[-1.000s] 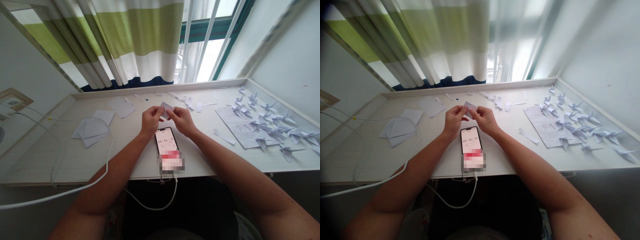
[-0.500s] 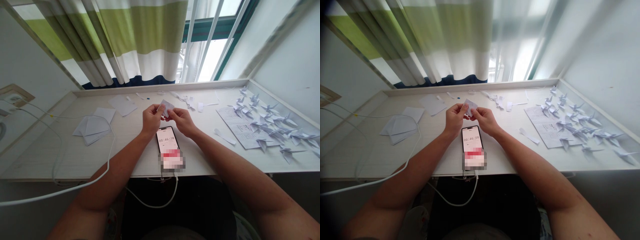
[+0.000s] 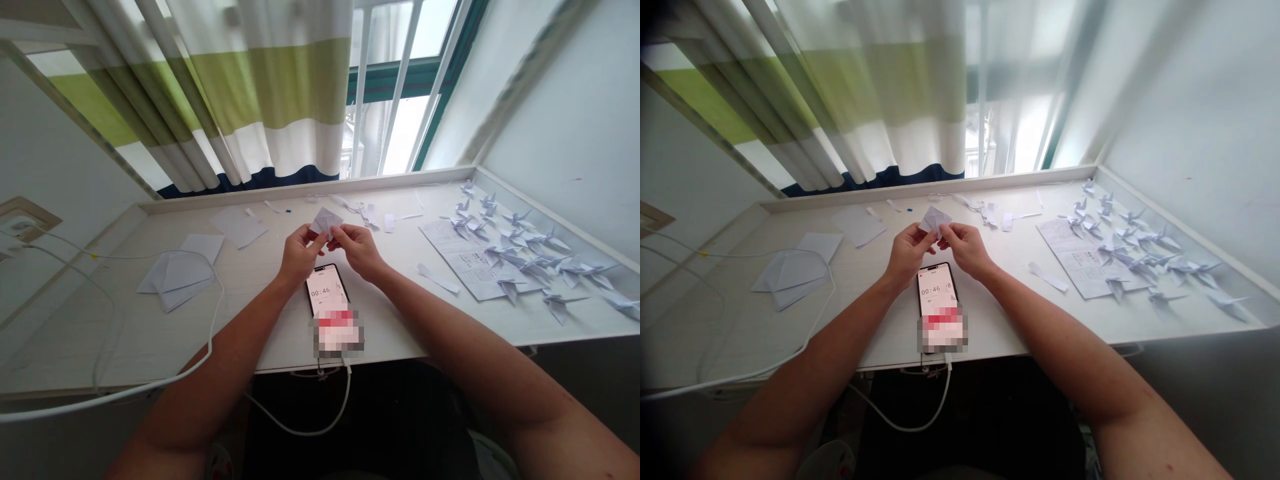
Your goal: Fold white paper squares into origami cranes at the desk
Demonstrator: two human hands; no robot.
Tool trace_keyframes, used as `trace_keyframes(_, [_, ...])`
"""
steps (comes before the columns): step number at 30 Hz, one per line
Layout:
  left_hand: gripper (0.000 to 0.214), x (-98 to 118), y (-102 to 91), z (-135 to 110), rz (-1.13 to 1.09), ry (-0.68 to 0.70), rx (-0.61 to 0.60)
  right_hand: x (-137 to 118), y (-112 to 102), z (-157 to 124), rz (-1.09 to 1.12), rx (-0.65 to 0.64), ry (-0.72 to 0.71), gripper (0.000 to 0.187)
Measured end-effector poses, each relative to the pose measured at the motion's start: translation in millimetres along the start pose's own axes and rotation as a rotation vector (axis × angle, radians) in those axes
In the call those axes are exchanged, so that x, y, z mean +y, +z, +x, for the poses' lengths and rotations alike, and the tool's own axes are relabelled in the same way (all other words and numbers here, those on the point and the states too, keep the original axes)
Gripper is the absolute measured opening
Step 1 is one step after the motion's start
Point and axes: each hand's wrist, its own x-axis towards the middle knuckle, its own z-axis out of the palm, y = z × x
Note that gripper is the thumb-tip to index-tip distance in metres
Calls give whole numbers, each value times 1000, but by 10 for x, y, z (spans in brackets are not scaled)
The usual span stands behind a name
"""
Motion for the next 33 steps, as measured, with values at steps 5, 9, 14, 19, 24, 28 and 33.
trace_keyframes(5, [33,-49,-18,14,-6,16,32,29,-7,-9,-18,-44,21,49])
trace_keyframes(9, [31,-30,-13,18,-41,-17,72,37,0,-28,-32,-97,9,48])
trace_keyframes(14, [33,8,2,12,-59,-85,69,20,18,-39,-84,-67,-17,52])
trace_keyframes(19, [37,7,-4,19,-75,-101,49,9,32,-45,-99,-98,-33,53])
trace_keyframes(24, [33,-8,-11,33,-83,-110,82,31,53,-54,-131,-64,-21,52])
trace_keyframes(28, [33,-25,-18,39,-53,-118,79,10,60,-66,-198,-11,-67,44])
trace_keyframes(33, [43,-30,-91,63,116,39,301,-53,8,-62,-435,130,-199,30])
